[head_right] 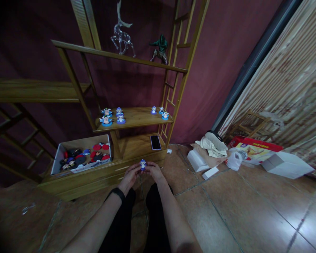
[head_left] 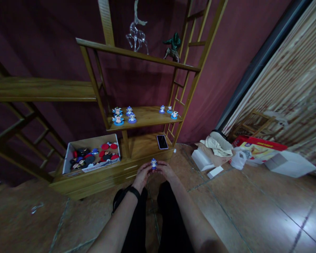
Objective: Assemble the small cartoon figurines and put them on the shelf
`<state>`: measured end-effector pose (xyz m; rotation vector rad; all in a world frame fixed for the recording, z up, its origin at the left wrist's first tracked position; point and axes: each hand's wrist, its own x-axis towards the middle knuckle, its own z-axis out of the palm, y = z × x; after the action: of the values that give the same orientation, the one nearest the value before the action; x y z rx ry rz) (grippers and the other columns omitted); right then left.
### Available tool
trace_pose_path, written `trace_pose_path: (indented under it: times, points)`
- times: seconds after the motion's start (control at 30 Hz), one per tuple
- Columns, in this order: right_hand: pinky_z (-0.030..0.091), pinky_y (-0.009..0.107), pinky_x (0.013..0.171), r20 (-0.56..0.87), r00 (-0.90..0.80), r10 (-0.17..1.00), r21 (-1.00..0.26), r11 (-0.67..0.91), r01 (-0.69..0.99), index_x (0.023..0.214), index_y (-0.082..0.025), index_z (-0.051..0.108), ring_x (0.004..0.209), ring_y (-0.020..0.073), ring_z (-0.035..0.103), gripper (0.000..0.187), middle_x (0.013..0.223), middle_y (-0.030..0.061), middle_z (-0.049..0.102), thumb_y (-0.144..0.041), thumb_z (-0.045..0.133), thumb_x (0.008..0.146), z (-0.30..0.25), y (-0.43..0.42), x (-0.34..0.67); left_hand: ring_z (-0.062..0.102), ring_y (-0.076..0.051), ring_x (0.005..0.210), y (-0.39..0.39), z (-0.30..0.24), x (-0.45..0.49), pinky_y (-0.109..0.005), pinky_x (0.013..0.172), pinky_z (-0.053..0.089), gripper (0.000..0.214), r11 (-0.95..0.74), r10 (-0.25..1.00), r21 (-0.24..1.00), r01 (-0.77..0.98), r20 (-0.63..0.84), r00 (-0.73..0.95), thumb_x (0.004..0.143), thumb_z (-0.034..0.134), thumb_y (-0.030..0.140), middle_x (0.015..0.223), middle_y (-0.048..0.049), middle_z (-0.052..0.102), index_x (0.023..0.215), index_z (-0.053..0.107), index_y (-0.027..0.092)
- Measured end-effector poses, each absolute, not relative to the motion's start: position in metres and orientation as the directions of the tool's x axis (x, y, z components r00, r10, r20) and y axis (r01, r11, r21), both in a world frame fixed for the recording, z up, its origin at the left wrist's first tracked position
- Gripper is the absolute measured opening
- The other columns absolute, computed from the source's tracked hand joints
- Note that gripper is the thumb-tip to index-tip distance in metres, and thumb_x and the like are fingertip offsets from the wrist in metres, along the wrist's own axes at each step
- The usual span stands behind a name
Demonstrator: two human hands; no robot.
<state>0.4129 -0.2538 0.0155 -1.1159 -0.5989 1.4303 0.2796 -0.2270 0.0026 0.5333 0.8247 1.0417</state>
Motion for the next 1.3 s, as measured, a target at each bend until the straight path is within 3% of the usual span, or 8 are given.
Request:
trace_pose_path:
  times: [0.27, 0.67, 0.87, 1.13, 1.3]
  points:
    - [0.050, 0.032, 0.071, -0.295, 0.053, 0.954, -0.876, -0.248, -0.414, 0.079, -0.015, 0.068, 0.062, 0.0140, 0.063, 0.034, 0.073, 0.0028, 0.069, -0.029, 0.081, 0.051, 0.015, -0.255, 0.414, 0.063, -0.013, 0.062, -0.229, 0.004, 0.282, -0.025, 0.063, 0.049, 0.027, 0.428, 0.901, 0.754, -0.499, -0.316, 0.295, 0.055, 0.078, 0.010, 0.072, -0.0050, 0.070, 0.080, 0.069, 0.013]
    - [0.046, 0.028, 0.067, -0.270, 0.133, 0.954, -0.898, -0.200, -0.391, 0.068, -0.018, 0.063, 0.065, 0.0140, 0.060, 0.034, 0.068, -0.0016, 0.066, -0.028, 0.082, 0.042, 0.014, -0.254, 0.411, 0.063, -0.017, 0.074, -0.227, -0.004, 0.286, -0.032, 0.076, 0.046, 0.033, 0.218, 0.970, 0.884, -0.414, -0.149, 0.193, 0.050, 0.080, 0.018, 0.079, -0.0055, 0.070, 0.080, 0.069, 0.014]
    - [0.046, 0.029, 0.071, -0.194, 0.149, 0.970, -0.913, -0.122, -0.389, 0.076, -0.019, 0.066, 0.071, 0.0161, 0.061, 0.040, 0.071, -0.0013, 0.068, -0.027, 0.083, 0.040, 0.005, -0.249, 0.412, 0.063, -0.016, 0.077, -0.226, -0.008, 0.286, -0.031, 0.077, 0.046, 0.035, 0.146, 0.983, 0.909, -0.391, -0.087, 0.165, 0.051, 0.079, 0.015, 0.083, -0.0055, 0.070, 0.084, 0.069, 0.015]
    - [0.048, 0.030, 0.072, -0.305, 0.138, 0.942, -0.877, -0.221, -0.426, 0.077, -0.017, 0.066, 0.071, 0.0157, 0.064, 0.042, 0.077, 0.0019, 0.069, -0.032, 0.084, 0.043, 0.007, -0.250, 0.413, 0.064, -0.017, 0.076, -0.228, -0.003, 0.286, -0.032, 0.076, 0.048, 0.034, 0.288, 0.956, 0.811, -0.510, -0.212, 0.203, 0.051, 0.081, 0.022, 0.082, -0.0061, 0.070, 0.082, 0.069, 0.014]
    - [0.049, 0.030, 0.069, -0.317, 0.149, 0.937, -0.889, -0.238, -0.392, 0.074, -0.017, 0.065, 0.067, 0.0153, 0.063, 0.042, 0.075, 0.0015, 0.069, -0.034, 0.085, 0.043, 0.014, -0.252, 0.412, 0.064, -0.016, 0.072, -0.227, -0.005, 0.285, -0.030, 0.072, 0.048, 0.035, 0.302, 0.953, 0.785, -0.541, -0.251, 0.168, 0.052, 0.081, 0.018, 0.078, -0.0042, 0.069, 0.083, 0.067, 0.014]
